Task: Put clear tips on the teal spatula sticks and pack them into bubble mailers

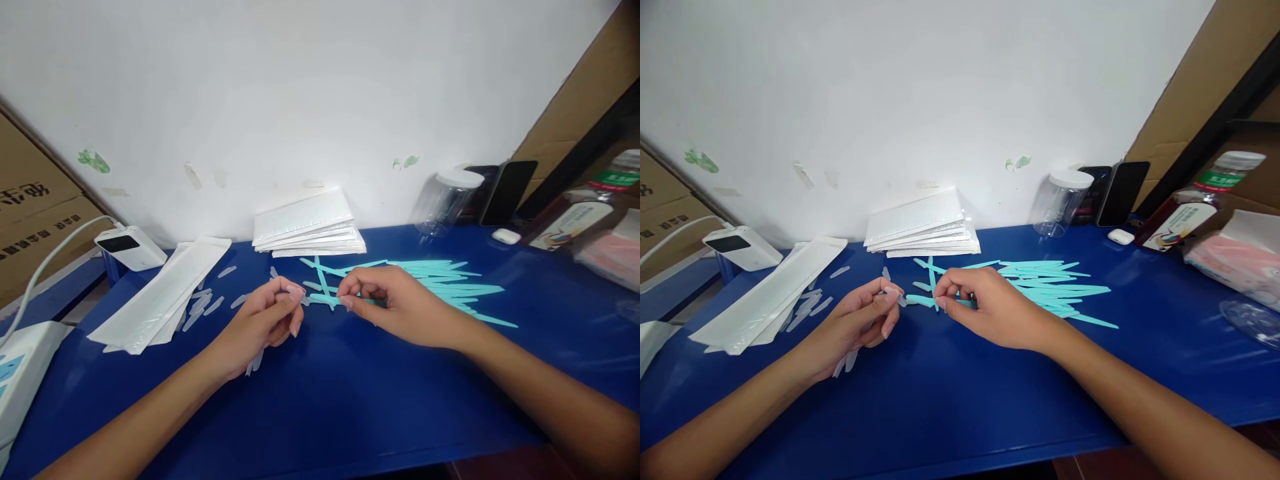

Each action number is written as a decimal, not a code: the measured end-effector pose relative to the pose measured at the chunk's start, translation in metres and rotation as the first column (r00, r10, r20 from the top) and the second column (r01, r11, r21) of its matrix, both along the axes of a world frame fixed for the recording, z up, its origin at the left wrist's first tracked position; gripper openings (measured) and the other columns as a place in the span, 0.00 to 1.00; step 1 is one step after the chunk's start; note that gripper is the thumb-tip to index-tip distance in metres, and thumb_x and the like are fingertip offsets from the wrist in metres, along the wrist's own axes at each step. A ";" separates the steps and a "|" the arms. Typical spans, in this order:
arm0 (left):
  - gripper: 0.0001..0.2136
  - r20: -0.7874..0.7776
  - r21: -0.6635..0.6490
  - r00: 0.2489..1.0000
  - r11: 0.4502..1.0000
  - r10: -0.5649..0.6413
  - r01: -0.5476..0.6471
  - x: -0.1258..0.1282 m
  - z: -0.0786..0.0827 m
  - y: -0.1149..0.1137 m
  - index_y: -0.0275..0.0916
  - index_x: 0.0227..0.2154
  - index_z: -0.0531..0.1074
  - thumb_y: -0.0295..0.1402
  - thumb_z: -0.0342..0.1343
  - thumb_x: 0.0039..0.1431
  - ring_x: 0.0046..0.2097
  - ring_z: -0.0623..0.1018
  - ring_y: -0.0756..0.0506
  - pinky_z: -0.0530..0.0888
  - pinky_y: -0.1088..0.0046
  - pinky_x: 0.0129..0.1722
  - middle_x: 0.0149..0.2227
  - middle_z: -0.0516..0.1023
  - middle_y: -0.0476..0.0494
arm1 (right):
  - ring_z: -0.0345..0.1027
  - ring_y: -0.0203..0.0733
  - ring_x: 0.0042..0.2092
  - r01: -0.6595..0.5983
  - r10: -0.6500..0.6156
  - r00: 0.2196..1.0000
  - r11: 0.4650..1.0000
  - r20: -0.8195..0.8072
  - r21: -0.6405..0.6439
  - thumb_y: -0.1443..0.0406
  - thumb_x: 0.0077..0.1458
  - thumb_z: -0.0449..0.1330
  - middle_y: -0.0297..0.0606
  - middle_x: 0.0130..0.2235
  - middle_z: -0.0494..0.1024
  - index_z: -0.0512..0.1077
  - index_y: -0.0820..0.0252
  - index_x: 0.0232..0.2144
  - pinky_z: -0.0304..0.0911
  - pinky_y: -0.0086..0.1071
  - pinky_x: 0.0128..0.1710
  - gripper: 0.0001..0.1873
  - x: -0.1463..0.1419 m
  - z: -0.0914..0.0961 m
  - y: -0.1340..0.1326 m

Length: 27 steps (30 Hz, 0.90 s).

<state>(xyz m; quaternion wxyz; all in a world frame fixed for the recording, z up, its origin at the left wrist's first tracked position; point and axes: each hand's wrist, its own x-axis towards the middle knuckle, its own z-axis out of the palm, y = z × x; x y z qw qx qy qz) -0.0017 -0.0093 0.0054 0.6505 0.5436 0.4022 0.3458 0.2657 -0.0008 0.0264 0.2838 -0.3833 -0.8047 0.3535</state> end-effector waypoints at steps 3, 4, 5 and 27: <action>0.15 0.004 -0.018 1.000 1.000 -0.013 0.013 0.002 0.000 -0.001 0.41 0.40 0.66 0.47 0.57 0.73 0.20 0.52 0.56 0.51 0.76 0.21 0.21 0.67 0.57 | 0.63 0.32 0.31 -0.016 0.016 1.000 0.999 0.004 0.032 0.63 0.69 0.61 0.30 0.34 0.78 0.78 0.55 0.40 0.59 0.28 0.32 0.05 -0.002 -0.001 -0.001; 0.15 0.004 -0.020 1.000 1.000 -0.015 0.016 0.002 -0.001 -0.001 0.41 0.39 0.66 0.48 0.57 0.72 0.20 0.51 0.55 0.50 0.75 0.21 0.21 0.66 0.58 | 0.64 0.32 0.31 -0.022 0.022 1.000 0.999 0.007 0.044 0.64 0.69 0.61 0.29 0.34 0.79 0.78 0.54 0.40 0.59 0.28 0.32 0.05 -0.003 -0.002 -0.002; 0.15 0.004 -0.022 1.000 1.000 -0.019 0.019 0.003 -0.001 -0.001 0.41 0.39 0.66 0.48 0.57 0.72 0.21 0.51 0.55 0.50 0.75 0.21 0.21 0.65 0.58 | 0.64 0.32 0.31 -0.027 0.026 1.000 0.998 0.010 0.054 0.64 0.69 0.61 0.29 0.35 0.79 0.78 0.54 0.40 0.59 0.27 0.32 0.05 -0.004 -0.002 -0.002; 0.12 -0.106 0.009 0.988 0.993 0.115 -0.115 0.008 -0.012 0.002 0.40 0.39 0.69 0.44 0.52 0.72 0.21 0.54 0.54 0.52 0.76 0.20 0.24 0.60 0.57 | 0.78 0.48 0.55 0.102 -0.101 0.995 0.954 -0.020 0.283 0.67 0.72 0.57 0.41 0.55 0.83 0.77 0.52 0.54 0.72 0.42 0.56 0.14 -0.020 -0.030 0.004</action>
